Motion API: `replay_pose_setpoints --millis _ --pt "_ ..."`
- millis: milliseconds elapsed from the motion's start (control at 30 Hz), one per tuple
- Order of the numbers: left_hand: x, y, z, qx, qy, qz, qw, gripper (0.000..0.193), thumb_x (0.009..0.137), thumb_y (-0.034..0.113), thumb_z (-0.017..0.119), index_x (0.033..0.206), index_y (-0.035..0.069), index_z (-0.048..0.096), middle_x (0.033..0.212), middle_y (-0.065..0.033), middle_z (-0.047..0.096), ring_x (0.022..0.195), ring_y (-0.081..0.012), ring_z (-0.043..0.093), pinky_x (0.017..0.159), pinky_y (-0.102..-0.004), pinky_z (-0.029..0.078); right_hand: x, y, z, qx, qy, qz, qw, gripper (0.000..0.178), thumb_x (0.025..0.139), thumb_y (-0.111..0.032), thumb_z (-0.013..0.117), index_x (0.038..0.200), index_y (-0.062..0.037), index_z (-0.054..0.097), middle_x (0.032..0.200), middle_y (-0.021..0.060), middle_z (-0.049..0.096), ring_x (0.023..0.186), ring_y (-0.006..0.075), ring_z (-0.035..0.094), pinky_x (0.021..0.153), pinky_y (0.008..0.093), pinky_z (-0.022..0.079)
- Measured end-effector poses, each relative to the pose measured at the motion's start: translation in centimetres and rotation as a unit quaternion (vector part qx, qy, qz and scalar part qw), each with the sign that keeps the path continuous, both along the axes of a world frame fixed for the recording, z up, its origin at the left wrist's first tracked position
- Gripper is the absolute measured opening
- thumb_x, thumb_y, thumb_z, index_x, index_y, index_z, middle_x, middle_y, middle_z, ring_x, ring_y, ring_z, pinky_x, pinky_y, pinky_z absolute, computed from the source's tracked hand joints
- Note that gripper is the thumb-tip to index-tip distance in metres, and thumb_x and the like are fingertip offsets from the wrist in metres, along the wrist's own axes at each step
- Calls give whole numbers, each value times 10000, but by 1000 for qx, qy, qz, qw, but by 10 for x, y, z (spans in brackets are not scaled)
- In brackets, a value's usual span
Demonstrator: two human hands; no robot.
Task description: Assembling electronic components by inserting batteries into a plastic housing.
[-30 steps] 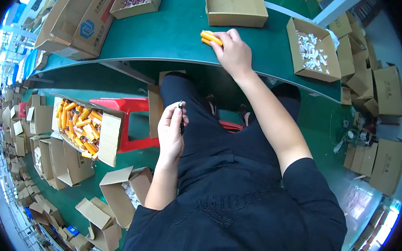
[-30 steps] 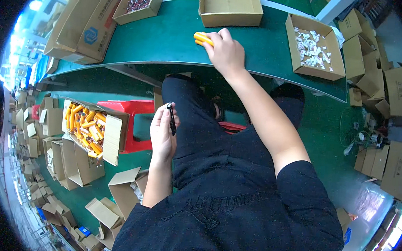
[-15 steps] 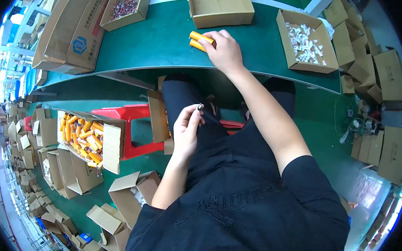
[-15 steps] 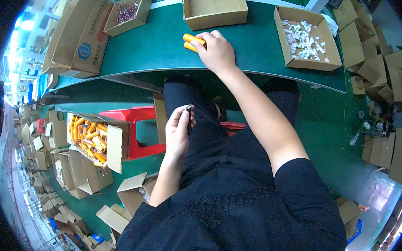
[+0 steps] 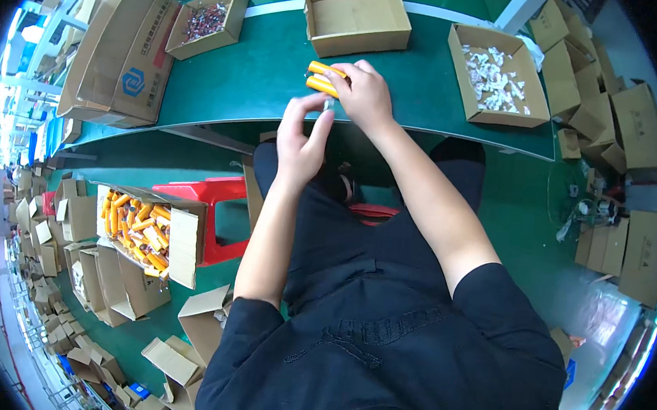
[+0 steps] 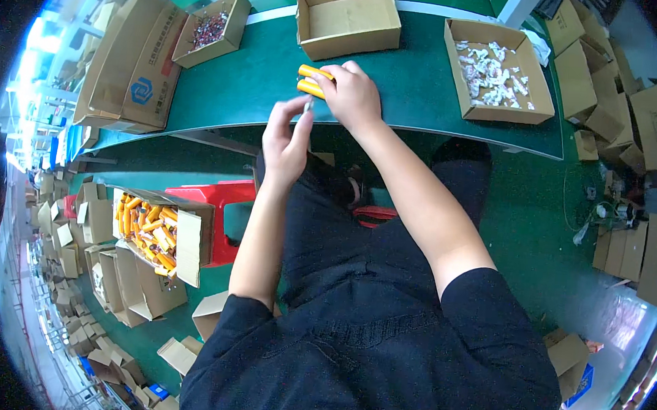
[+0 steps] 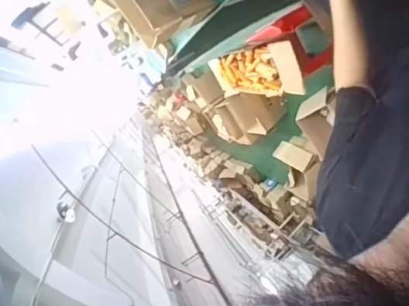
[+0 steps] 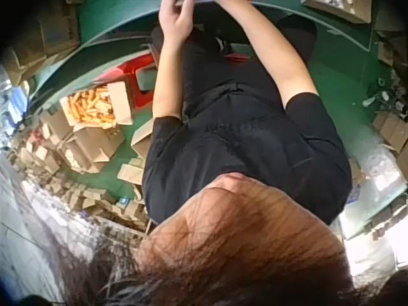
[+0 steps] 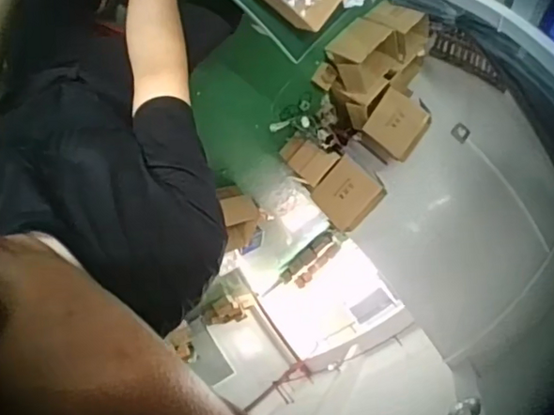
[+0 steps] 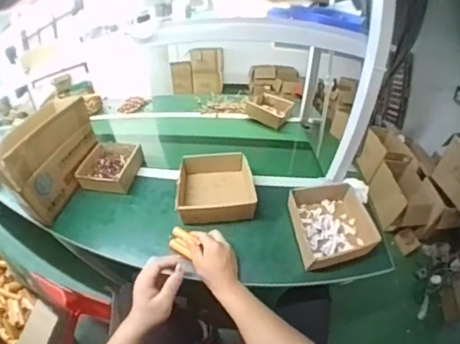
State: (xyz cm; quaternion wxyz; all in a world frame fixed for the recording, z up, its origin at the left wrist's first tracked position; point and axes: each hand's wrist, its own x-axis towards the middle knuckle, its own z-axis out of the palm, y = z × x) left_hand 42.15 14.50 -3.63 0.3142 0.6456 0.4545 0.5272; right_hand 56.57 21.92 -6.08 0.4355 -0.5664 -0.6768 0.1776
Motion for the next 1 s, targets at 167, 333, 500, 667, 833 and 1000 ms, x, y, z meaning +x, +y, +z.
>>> replay_pose_setpoints --millis 167,333,500,667,833,1000 --pt "9 34 -16 18 -29 -7 999 198 966 79 646 1154 17 661 1076 -104 653 960 -228 616 891 -315 492 3 1 -1 3 -3 -12 1000 293 976 -320 670 1074 -64 772 936 144 708 692 278 668 596 367 544" --pt "4 47 -29 23 4 8 1000 199 941 114 684 1124 36 677 1048 -100 663 948 -254 617 899 -342 479 5 5 2 2 36 -12 999 275 974 -303 674 1023 -51 772 911 143 722 679 272 668 586 364 538" --pt "-4 50 -28 32 98 19 995 206 927 143 710 1110 51 693 1016 -87 671 936 -257 617 894 -350 471 10 10 9 -59 76 6 995 279 981 -285 671 983 -22 765 884 146 741 671 263 676 584 356 538" --pt "-5 50 -22 16 107 14 994 213 918 160 726 1104 56 707 983 -80 673 910 -248 617 888 -350 463 16 21 12 -115 88 23 989 312 992 -284 660 972 12 757 859 145 752 664 253 682 589 347 543" --pt "-1 51 -16 -1 90 11 996 219 917 174 731 1102 59 714 955 -74 673 885 -236 617 902 -351 452 18 31 10 -148 88 21 985 352 1000 -303 654 970 33 756 859 151 755 673 250 689 595 336 548" --pt "-1 52 -14 -21 86 1 996 219 942 144 708 1129 30 708 987 -96 669 896 -218 619 858 -322 487 20 38 12 -169 64 24 983 383 1009 -324 639 973 37 761 840 152 749 644 244 681 579 329 543"
